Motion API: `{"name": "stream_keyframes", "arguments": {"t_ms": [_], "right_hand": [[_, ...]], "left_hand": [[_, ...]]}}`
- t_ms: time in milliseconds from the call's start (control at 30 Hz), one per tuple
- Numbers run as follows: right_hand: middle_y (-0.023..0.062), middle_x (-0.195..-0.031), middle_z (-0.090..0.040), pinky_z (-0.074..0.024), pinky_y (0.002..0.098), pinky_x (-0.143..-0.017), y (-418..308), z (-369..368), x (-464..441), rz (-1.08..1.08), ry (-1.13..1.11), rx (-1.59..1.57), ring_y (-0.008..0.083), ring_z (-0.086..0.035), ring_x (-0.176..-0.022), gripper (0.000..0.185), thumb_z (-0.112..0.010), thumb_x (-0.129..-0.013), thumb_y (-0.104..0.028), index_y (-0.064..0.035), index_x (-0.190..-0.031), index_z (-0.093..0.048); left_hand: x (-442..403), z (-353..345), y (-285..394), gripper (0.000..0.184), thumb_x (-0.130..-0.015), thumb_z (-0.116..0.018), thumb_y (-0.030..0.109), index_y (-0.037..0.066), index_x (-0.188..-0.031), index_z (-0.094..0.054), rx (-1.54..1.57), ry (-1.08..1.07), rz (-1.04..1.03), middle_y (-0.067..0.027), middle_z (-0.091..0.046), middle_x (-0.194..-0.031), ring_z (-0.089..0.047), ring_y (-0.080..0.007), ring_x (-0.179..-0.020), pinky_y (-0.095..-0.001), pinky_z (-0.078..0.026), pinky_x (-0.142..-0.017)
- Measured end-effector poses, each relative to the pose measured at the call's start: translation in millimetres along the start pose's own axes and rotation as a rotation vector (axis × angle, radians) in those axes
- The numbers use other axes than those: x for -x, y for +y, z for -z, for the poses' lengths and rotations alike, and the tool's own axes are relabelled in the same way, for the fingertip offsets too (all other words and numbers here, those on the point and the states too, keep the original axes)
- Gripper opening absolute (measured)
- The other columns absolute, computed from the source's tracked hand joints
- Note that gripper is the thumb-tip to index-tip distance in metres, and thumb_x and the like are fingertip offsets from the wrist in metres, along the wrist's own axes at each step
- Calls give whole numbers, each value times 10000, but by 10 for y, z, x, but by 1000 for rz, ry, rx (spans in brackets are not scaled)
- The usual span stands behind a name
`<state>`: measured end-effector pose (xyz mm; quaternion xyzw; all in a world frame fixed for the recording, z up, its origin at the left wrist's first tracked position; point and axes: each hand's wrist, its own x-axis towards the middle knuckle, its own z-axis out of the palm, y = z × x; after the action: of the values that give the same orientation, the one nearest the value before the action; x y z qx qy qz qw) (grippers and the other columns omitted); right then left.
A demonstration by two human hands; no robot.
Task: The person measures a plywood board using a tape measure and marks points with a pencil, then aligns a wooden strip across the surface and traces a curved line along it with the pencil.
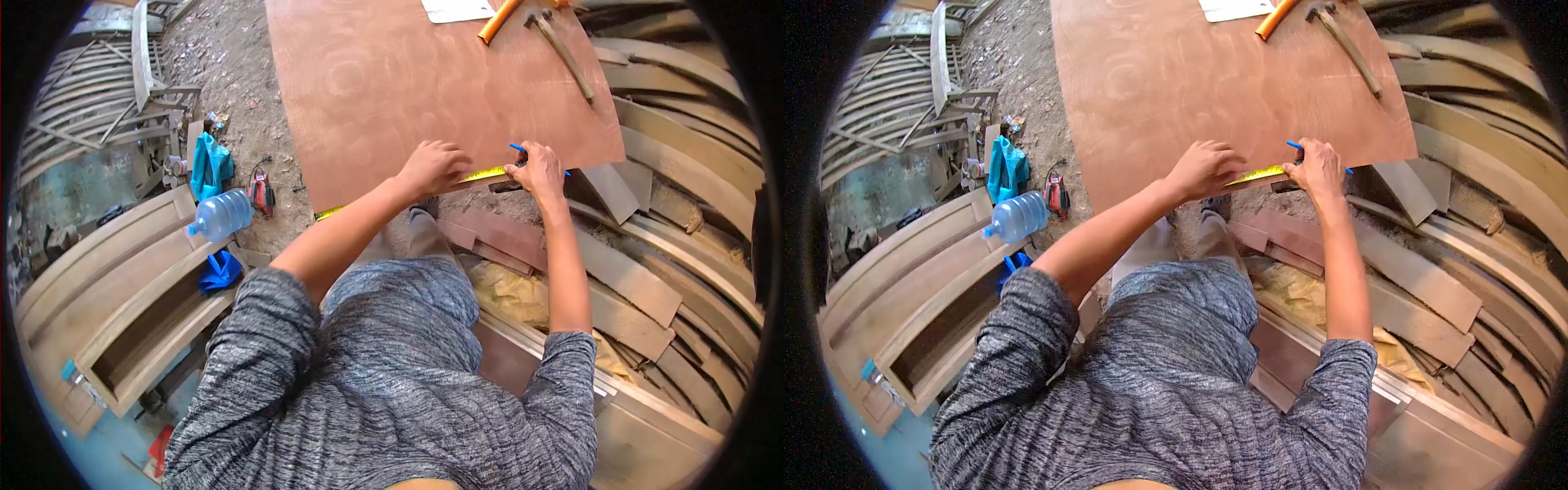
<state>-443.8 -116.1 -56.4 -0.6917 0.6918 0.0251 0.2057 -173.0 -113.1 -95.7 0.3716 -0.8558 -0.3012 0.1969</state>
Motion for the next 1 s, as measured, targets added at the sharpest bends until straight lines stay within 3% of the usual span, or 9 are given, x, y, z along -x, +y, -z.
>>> {"name": "stream_keyframes", "arguments": {"t_ms": [100, 200, 333, 700, 1000], "right_hand": [[146, -947, -719, -539, 494, -830, 3, -49, 62, 42, 92, -4, 379, -677, -944, 362, -886, -729, -293, -62, -877, -649], [142, -927, -706, -537, 500, -817, 73, -107, 81, 74, 166, -25, 385, -668, -921, 351, -872, -736, -262, -62, -897, -633], [124, -973, -727, -555, 495, -832, 60, -103, 117, 49, 138, -46, 376, -681, -952, 359, -873, -726, -258, -70, -940, -655], [105, -1028, -698, -523, 473, -870, 87, -132, 104, 99, 122, -182, 348, -643, -1009, 392, -873, -697, -189, -88, -991, -634], [123, -1130, -694, -512, 470, -939, 84, -202, 138, 225, 308, -250, 351, -633, -1087, 516, -888, -761, -294, -87, -1180, -668]], "left_hand": [[-563, -117, 96, 273, -833, -778, 352, 159, -1024, -750, -11, -302, -12, -82, -728, -953, -701, -321, -942, -456, -548, -789], [-891, -303, 130, 216, -822, -780, 323, 180, -984, -761, -50, -403, -32, -61, -745, -889, -719, -305, -888, -451, -558, -769], [-966, -398, 75, 161, -797, -787, 311, 181, -892, -785, -25, -403, 5, -54, -767, -830, -736, -296, -804, -421, -571, -735], [-1014, -409, 53, 179, -729, -821, 287, 201, -886, -822, 31, -378, 96, -39, -785, -855, -755, -256, -822, -387, -579, -739], [-984, -404, -33, 202, -729, -810, 338, 189, -865, -819, -3, -322, 87, -67, -780, -859, -747, -297, -828, -410, -573, -741]]}}
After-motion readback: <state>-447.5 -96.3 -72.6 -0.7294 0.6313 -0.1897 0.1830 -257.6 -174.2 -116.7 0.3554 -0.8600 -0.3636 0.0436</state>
